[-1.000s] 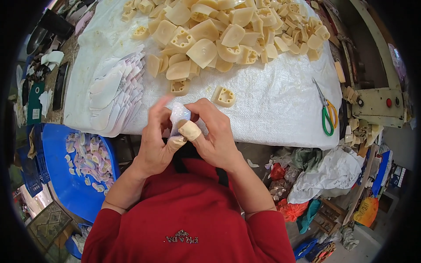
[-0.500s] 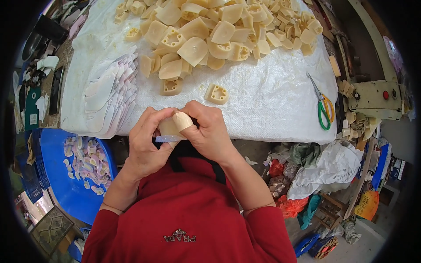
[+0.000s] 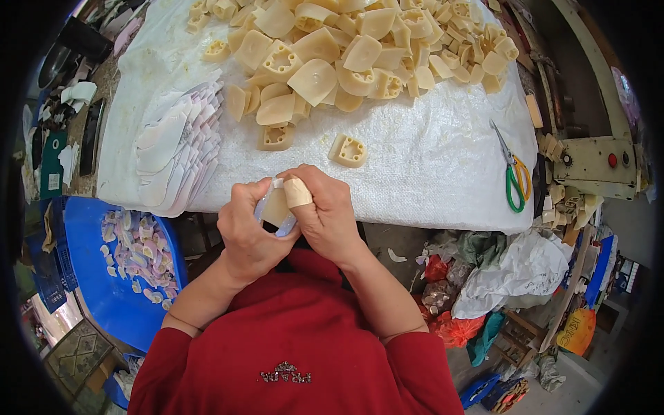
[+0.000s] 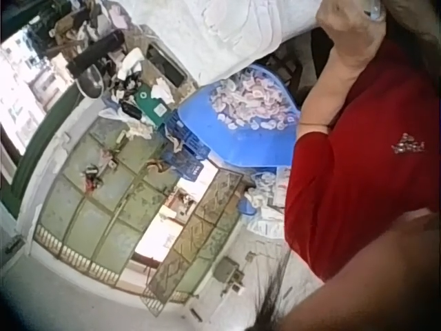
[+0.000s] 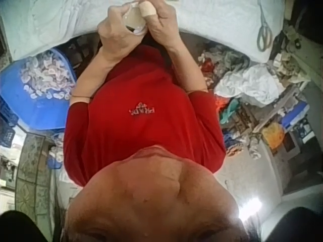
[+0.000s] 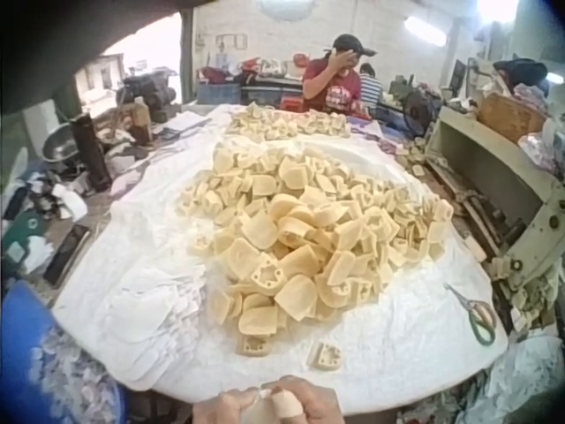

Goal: Manually applying white adhesive or protective strips to beige shoe component parts.

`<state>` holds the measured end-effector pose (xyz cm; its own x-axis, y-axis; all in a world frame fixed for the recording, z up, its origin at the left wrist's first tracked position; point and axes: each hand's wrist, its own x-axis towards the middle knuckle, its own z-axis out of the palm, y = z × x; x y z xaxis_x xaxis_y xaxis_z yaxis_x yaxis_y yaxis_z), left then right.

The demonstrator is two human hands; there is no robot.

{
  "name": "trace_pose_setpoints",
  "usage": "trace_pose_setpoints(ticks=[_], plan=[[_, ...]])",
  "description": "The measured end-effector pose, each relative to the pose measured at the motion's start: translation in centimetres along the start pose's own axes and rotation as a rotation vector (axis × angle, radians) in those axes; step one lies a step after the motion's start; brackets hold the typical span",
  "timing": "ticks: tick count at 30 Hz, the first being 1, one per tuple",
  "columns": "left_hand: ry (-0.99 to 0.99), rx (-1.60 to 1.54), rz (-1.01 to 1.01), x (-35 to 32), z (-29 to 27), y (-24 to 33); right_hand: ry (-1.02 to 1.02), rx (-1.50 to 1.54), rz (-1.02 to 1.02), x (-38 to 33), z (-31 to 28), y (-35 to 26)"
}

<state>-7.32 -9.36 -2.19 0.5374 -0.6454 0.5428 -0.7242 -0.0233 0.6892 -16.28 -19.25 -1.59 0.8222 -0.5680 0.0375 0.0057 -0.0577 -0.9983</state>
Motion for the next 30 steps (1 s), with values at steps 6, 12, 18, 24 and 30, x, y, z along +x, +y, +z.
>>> trace_pose_setpoints(ticks=[6,12,18,24,30], plan=[[0.014,0.114,0.072,0.4,-0.4,-0.8,0.038,0.328,0.135,0.1,0.6,1.3],[0.032,0.113,0.009,-0.4,-4.7,-1.9,-0.113,0.3,0.067,2.2,-0.1,0.1],[0.377,-0.017,-0.305,-6.2,-11.7,-4.8,-0.096,-0.103,-0.245,6.1,3.2,-1.7],[0.676,-0.05,-0.655,-9.6,-18.0,-7.6,-0.138,-0.374,-0.509,8.2,6.0,-3.1],[0.658,0.396,-0.893,-13.6,-23.0,-13.6,-0.247,-0.429,-0.594,7.2,7.3,-3.0]])
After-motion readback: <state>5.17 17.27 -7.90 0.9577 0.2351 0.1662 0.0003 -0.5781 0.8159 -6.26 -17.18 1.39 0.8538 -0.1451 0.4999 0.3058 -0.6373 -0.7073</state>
